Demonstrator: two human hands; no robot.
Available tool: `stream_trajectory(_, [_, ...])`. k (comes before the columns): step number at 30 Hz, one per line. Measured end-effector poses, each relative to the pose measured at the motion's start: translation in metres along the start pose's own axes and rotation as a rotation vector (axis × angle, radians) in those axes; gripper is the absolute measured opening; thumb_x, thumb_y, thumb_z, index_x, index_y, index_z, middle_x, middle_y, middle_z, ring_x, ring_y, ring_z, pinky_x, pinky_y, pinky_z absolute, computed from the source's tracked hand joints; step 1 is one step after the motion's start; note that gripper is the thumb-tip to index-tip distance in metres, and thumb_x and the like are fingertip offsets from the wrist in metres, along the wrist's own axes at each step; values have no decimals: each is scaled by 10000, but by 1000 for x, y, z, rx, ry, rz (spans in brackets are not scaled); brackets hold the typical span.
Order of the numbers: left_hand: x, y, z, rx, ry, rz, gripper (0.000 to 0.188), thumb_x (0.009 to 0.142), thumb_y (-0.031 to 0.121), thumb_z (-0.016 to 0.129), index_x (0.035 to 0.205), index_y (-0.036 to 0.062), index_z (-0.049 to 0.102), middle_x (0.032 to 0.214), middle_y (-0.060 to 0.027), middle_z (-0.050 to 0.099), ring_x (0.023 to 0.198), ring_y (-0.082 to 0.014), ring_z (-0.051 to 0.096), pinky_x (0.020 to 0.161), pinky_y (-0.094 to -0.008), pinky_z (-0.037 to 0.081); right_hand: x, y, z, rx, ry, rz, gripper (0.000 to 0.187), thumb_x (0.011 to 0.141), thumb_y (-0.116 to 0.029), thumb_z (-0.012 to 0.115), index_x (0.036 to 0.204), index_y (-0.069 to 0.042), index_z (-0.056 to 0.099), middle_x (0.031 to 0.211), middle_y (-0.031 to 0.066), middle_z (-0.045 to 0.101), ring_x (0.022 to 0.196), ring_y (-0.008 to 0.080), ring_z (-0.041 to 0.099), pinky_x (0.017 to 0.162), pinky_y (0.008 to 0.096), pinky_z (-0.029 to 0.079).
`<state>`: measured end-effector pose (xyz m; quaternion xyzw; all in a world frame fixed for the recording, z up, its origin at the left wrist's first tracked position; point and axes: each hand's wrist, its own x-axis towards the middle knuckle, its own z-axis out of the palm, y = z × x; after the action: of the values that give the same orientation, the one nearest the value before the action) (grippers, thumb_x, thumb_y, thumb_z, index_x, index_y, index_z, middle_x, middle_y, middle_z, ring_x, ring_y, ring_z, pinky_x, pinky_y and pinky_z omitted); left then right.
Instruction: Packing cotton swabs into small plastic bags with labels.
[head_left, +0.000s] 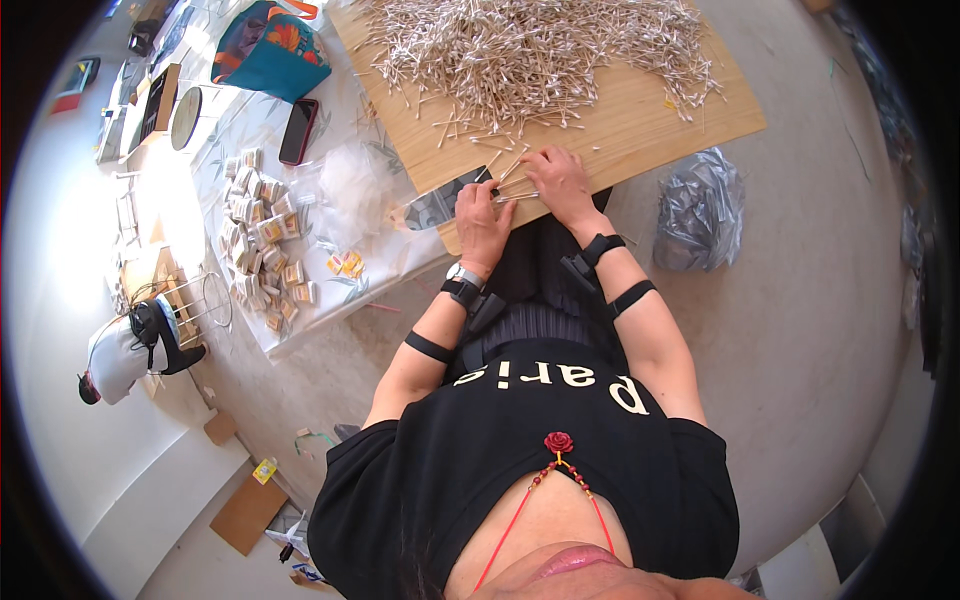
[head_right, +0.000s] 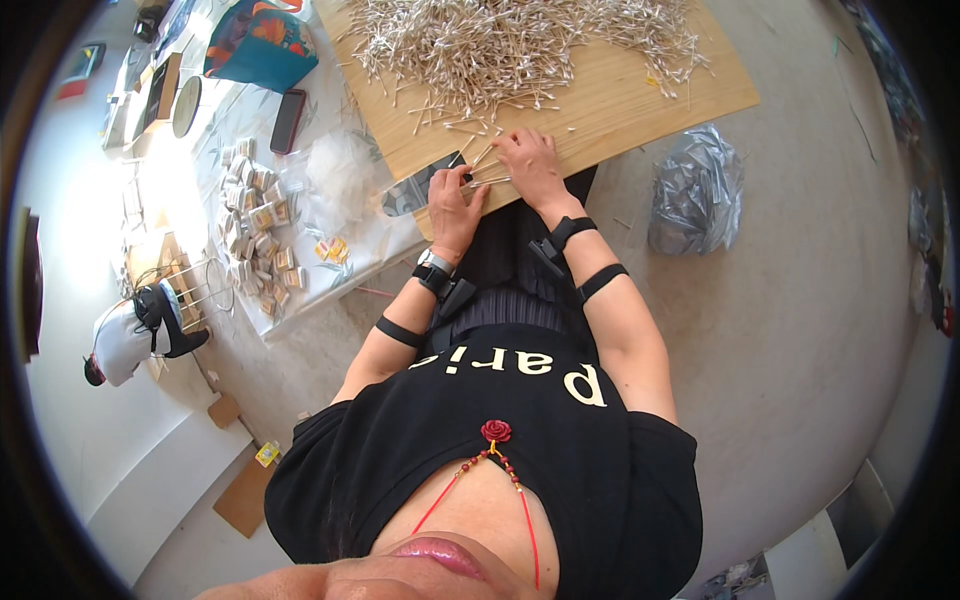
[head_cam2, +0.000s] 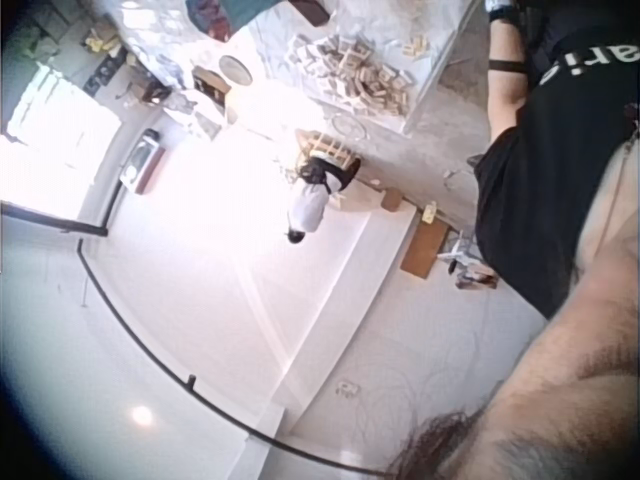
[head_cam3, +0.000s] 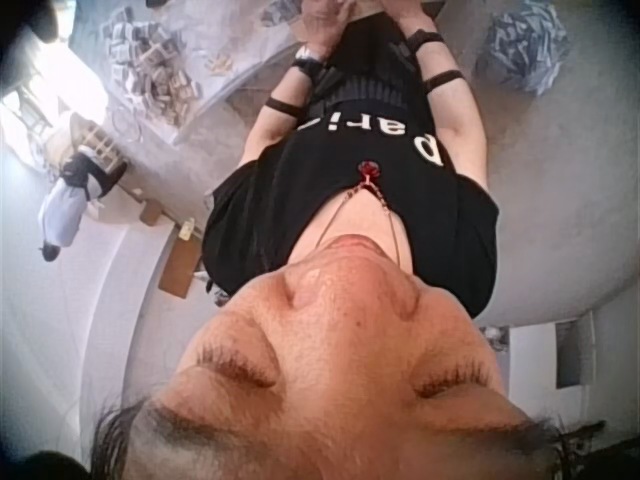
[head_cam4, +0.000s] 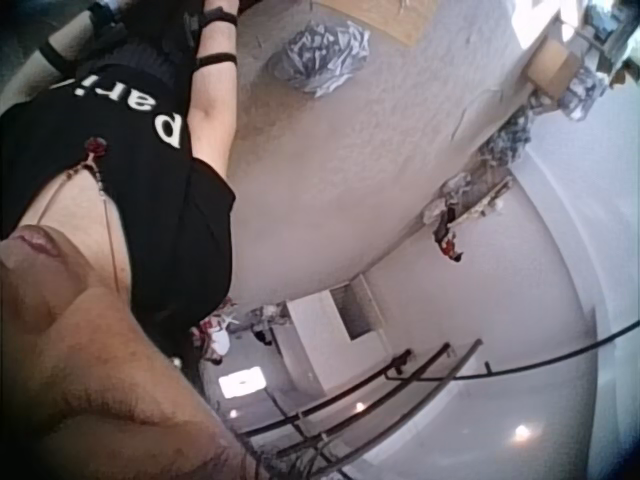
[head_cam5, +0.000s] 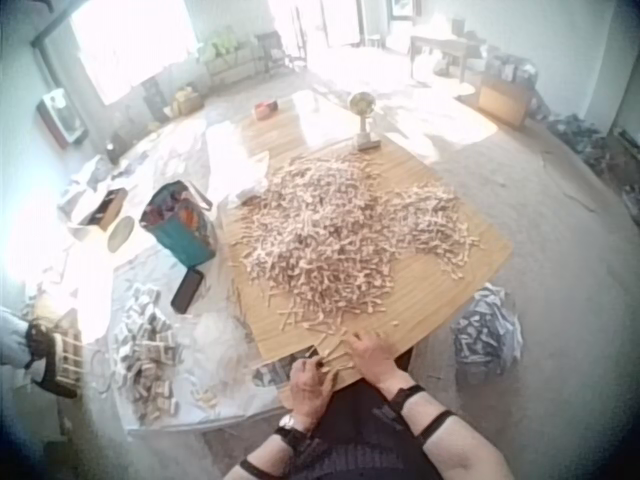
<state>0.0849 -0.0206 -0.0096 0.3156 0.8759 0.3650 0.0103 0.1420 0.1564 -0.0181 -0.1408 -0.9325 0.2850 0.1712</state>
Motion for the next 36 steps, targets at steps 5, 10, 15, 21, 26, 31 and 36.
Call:
stream_trajectory(5, [-1, -3, -2, 1, 26, 3, 379, 815, 142, 843, 1133, 51, 659, 944, -113, 582, 928, -309, 575, 846, -431, 479, 4, -1, 8, -37, 0, -30, 212, 893, -158, 760, 1103, -155, 729, 1016, 45, 655, 1057, 267, 637, 919, 439, 448])
stream_trajectory(10, [8, -19, -8, -8, 64, -90, 314, 860, 157, 801, 1119, 63, 650, 974, -121, 586, 961, -325, 581, 860, -449, 462, -1, -4, 1, -18, -27, -17, 106, 884, -162, 757, 979, -135, 717, 1000, 51, 645, 1036, 264, 628, 931, 443, 436])
stream_trajectory(15, [28, -31, -9, 73, 90, -62, 219, 888, 140, 755, 1074, 61, 669, 978, -131, 609, 975, -343, 595, 868, -457, 463, -8, 0, -5, -3, -30, -55, 88, 883, -153, 755, 960, -131, 720, 986, 54, 644, 1033, 266, 629, 934, 435, 433])
stream_trajectory(21, [37, -26, -1, 0, 27, -45, 117, 872, 111, 750, 979, 85, 709, 988, -136, 625, 983, -356, 602, 868, -465, 469, -15, 7, -7, 71, 23, 30, 111, 891, -145, 745, 995, -115, 721, 1007, 72, 659, 1051, 287, 633, 937, 433, 451])
stream_trajectory(26, [33, -17, 9, -80, -62, 22, 85, 873, 87, 739, 955, 96, 722, 920, -120, 634, 919, -351, 624, 817, -466, 476, -15, 13, -4, 131, 98, 95, 132, 910, -123, 721, 1035, -81, 708, 1047, 104, 675, 1046, 322, 634, 936, 444, 478])
stream_trajectory(31, [53, -17, 5, -98, -97, 79, 118, 886, 74, 735, 1003, 71, 717, 933, -125, 635, 891, -336, 631, 804, -438, 495, -18, 22, -2, 295, 133, 184, 139, 920, -87, 711, 1054, -53, 699, 1026, 123, 680, 1008, 347, 647, 896, 441, 511])
stream_trajectory(36, [90, -43, 1, 40, 11, 60, 250, 871, 99, 765, 1109, 63, 697, 1009, -168, 626, 997, -358, 609, 878, -440, 499, -13, 21, -1, 319, 154, 221, 125, 922, -91, 720, 1039, -47, 705, 1004, 126, 682, 980, 336, 659, 876, 431, 521])
